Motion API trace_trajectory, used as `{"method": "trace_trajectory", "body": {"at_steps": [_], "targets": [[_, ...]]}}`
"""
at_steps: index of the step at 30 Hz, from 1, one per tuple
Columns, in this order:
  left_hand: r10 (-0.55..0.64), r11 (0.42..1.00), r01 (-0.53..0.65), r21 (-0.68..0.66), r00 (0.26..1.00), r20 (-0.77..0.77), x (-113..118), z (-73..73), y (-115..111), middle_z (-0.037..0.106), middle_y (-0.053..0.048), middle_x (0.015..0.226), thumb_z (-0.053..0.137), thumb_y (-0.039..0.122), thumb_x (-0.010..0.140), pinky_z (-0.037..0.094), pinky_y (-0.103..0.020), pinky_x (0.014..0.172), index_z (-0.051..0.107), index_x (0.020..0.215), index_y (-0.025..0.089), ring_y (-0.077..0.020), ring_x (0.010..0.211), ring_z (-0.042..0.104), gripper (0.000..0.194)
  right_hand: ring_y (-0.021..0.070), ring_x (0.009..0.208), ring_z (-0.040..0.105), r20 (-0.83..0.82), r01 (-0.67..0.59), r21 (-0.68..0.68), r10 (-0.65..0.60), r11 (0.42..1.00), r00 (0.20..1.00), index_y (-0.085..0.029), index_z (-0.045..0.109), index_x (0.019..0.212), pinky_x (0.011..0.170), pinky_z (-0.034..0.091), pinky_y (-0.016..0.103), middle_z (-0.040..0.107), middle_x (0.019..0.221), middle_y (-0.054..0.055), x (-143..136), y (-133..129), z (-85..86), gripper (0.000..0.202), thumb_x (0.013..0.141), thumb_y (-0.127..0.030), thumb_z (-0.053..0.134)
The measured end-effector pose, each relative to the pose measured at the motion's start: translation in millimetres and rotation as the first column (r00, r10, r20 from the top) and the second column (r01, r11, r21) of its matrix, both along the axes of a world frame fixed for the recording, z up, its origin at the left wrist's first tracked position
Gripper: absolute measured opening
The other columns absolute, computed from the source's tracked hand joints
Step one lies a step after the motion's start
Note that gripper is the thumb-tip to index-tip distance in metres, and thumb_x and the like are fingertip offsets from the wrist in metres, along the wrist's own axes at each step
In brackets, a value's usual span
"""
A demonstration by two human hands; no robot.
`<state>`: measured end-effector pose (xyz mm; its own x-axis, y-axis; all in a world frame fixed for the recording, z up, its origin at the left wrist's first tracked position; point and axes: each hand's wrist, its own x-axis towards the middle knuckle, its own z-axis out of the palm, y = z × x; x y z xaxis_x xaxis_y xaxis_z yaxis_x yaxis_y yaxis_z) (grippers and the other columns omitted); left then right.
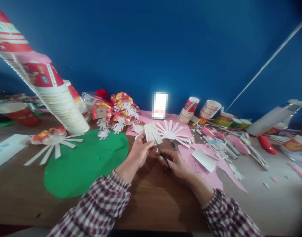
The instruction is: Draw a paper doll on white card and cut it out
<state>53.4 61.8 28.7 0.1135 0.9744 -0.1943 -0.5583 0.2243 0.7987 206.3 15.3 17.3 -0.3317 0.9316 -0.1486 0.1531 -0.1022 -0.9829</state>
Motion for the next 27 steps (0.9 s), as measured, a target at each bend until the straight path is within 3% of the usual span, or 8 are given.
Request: {"method": "trace_trajectory", "body": {"at_steps": [27], "targets": [[-0.097,0.995,0.097,0.022,0.995,0.001,0.1,-3.4,-1.1,0.063,0.001,0.075,0.073,0.01,0.056,0.047,-0.021,0.059,0.058,0.092,0.014,-0.0085,0.063,0.057,0.039,0.0086,0.052,0.04,-0.064,-0.021,0.042,0.024,0.999,0.998,-0.016,0.058,0.102,0.047,0.03,0.022,0.048,0.061,-0.004,0.8,0.7,-2.6,0.037,0.082,-0.046,0.062]]}}
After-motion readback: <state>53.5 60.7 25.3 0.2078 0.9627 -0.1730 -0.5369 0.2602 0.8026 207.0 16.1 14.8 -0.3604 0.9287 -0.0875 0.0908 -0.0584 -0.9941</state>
